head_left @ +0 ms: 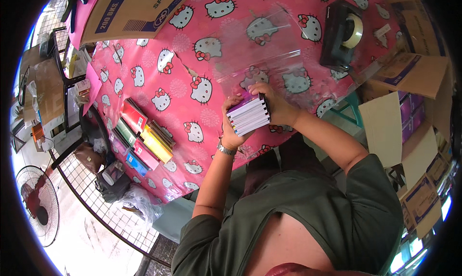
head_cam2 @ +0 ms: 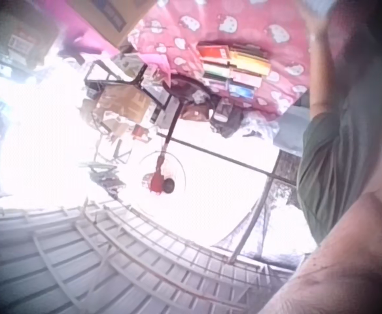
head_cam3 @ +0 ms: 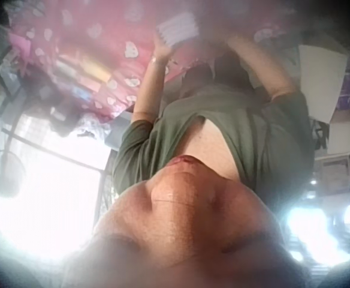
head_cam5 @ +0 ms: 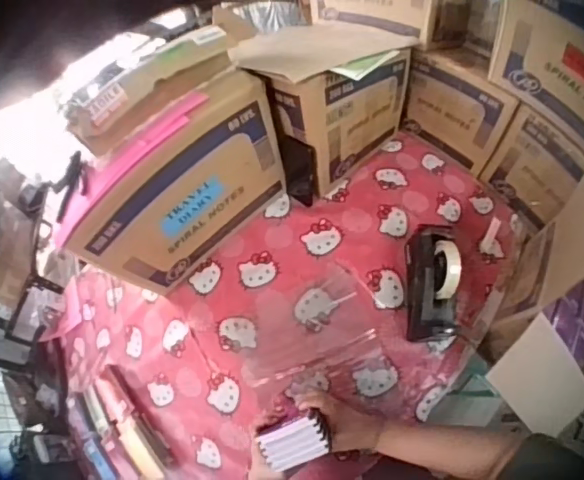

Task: The person organizes small notebooks by color, gathers a stack of notebooks, and places them into a clear plastic adhesive bag.

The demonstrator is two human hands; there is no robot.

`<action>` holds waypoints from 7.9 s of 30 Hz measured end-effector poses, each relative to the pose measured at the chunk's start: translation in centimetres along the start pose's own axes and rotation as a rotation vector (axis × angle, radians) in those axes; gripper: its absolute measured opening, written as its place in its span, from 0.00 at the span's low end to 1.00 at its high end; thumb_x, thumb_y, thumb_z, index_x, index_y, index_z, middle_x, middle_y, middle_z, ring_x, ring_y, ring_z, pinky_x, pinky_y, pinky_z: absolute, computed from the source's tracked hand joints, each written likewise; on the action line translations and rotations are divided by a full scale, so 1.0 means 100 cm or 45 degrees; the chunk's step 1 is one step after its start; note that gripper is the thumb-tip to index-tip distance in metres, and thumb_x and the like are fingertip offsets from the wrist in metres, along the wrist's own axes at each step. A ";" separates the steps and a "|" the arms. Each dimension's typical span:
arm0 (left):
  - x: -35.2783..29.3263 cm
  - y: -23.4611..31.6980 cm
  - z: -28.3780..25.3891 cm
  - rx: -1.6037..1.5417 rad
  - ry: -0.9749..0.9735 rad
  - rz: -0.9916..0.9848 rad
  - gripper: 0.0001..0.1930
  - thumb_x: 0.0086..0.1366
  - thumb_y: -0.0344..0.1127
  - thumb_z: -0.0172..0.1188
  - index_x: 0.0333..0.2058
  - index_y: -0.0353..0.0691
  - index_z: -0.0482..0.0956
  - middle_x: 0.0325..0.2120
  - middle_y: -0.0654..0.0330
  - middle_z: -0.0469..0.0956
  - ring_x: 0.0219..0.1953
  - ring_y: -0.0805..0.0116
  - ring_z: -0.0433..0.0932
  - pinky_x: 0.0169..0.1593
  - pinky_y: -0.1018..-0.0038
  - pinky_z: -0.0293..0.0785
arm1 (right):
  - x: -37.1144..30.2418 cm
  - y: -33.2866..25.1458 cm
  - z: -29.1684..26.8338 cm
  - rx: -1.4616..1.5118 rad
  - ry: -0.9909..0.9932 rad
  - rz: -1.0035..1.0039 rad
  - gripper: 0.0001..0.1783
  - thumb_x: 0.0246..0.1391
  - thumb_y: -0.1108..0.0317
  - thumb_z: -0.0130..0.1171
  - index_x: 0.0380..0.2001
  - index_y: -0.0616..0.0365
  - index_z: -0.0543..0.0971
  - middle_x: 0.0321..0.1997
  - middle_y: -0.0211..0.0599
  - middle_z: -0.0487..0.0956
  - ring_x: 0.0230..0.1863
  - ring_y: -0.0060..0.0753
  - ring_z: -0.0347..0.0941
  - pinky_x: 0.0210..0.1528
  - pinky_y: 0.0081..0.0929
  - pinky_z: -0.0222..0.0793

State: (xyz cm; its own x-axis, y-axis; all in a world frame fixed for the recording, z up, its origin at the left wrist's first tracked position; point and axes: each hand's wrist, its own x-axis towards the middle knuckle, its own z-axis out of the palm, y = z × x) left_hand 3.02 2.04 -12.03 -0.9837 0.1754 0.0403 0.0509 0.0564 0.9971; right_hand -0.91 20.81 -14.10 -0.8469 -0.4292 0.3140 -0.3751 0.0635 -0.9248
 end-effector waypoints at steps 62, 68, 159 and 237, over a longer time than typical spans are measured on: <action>0.054 0.031 -0.056 0.275 0.189 -0.351 0.07 0.58 0.25 0.58 0.36 0.34 0.77 0.28 0.62 0.79 0.30 0.73 0.75 0.38 0.78 0.71 | 0.044 -0.058 -0.156 -0.084 -0.185 0.849 0.07 0.41 0.72 0.63 0.28 0.55 0.77 0.25 0.33 0.77 0.31 0.31 0.76 0.36 0.32 0.69; 0.044 0.022 -0.044 0.230 -0.022 -0.401 0.06 0.62 0.22 0.51 0.37 0.31 0.74 0.31 0.61 0.77 0.36 0.74 0.75 0.44 0.78 0.71 | 0.035 -0.034 -0.162 -0.334 -0.570 0.655 0.12 0.34 0.72 0.70 0.24 0.57 0.76 0.23 0.34 0.76 0.28 0.33 0.74 0.28 0.33 0.66; 0.133 0.097 -0.010 1.864 -0.893 -0.066 0.29 0.50 0.38 0.65 0.52 0.40 0.71 0.51 0.55 0.71 0.52 0.57 0.69 0.55 0.60 0.63 | 0.048 -0.021 -0.040 -1.600 0.279 -0.026 0.07 0.50 0.63 0.50 0.34 0.42 0.73 0.37 0.22 0.74 0.48 0.24 0.66 0.55 0.37 0.51; 0.073 0.033 0.035 1.821 -0.042 0.181 0.34 0.47 0.49 0.68 0.55 0.52 0.71 0.54 0.58 0.64 0.57 0.53 0.61 0.57 0.50 0.52 | 0.144 -0.012 -0.097 -0.983 -0.574 0.553 0.30 0.48 0.42 0.58 0.42 0.57 0.78 0.47 0.45 0.77 0.49 0.49 0.73 0.51 0.42 0.67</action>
State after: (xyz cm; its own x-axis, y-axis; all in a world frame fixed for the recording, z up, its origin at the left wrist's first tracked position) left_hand -3.35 6.95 -8.65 -0.9523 0.2841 0.1111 0.2922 0.9542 0.0648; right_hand -16.36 23.31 -6.35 -0.8067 -0.5218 -0.2776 -0.3447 0.7968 -0.4962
